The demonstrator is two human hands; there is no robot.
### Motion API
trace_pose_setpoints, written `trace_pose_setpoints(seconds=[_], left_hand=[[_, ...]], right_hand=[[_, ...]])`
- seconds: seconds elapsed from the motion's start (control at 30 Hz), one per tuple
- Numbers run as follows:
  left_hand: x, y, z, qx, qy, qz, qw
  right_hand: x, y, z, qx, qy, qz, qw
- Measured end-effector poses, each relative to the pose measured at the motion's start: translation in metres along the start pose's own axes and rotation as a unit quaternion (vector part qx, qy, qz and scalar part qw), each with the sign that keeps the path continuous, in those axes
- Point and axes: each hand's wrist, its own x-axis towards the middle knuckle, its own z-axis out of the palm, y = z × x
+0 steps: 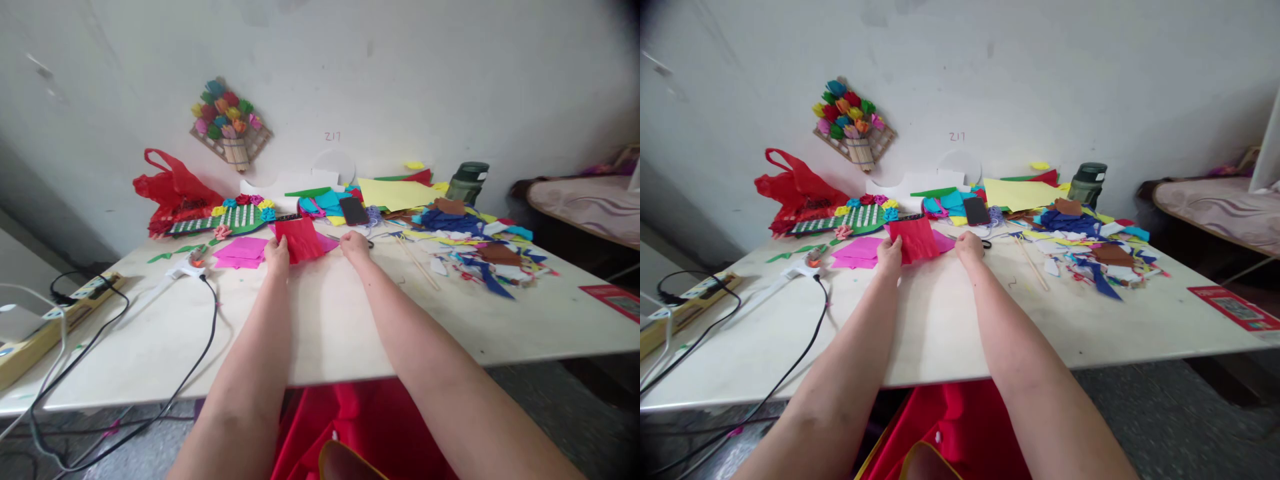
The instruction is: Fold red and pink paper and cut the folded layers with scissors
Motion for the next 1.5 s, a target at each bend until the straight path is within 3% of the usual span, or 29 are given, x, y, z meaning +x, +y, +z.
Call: trace_pose_setpoints(seconds=[0.17,0.3,0.4,0.5,0.63,0.73,0.87,0.97,1.2,1.33,1.5], left_hand=[[0.003,-0.005,-0.001,0.035,0.032,0.039,0.998],[0.003,-0.006,-0.002,0.045,0.023,0.042,0.998],[0.002,-0.004,-0.002,0.044,0.020,0.036,0.998],[-0.001,-0.001,0.000,0.044,0.022,0.029,0.998],[-0.010,0.009,0.004,0.021,0.013,0.006,1.000],[-0.016,0.017,0.006,0.002,0.016,-0.041,0.999],[-0.022,0.023,0.007,-0.016,0.015,-0.091,0.996],[-0.024,0.026,0.008,-0.054,-0.013,-0.127,0.990],[-0.030,0.035,0.009,-0.163,-0.116,-0.249,0.948],[-0.033,0.040,0.010,-0.205,-0.134,-0.262,0.934],[-0.034,0.044,0.008,-0.235,-0.143,-0.276,0.921]], right_hand=[[-0.006,-0.001,-0.011,-0.145,0.030,-0.081,0.986],[-0.006,0.006,-0.013,-0.209,-0.022,-0.125,0.970],[-0.005,0.006,-0.015,-0.285,-0.029,-0.126,0.950],[-0.005,0.004,-0.020,-0.328,-0.002,-0.078,0.941],[-0.005,0.002,-0.026,-0.299,0.018,-0.034,0.954],[-0.009,-0.001,-0.024,-0.283,-0.007,-0.109,0.953],[-0.018,-0.011,-0.010,-0.308,-0.068,-0.215,0.924],[-0.026,-0.018,-0.002,-0.287,-0.087,-0.254,0.919],[-0.035,-0.025,0.003,-0.221,-0.119,-0.241,0.938],[-0.032,-0.024,0.002,-0.207,-0.111,-0.171,0.957],[-0.030,-0.026,-0.001,-0.129,-0.134,-0.140,0.972]])
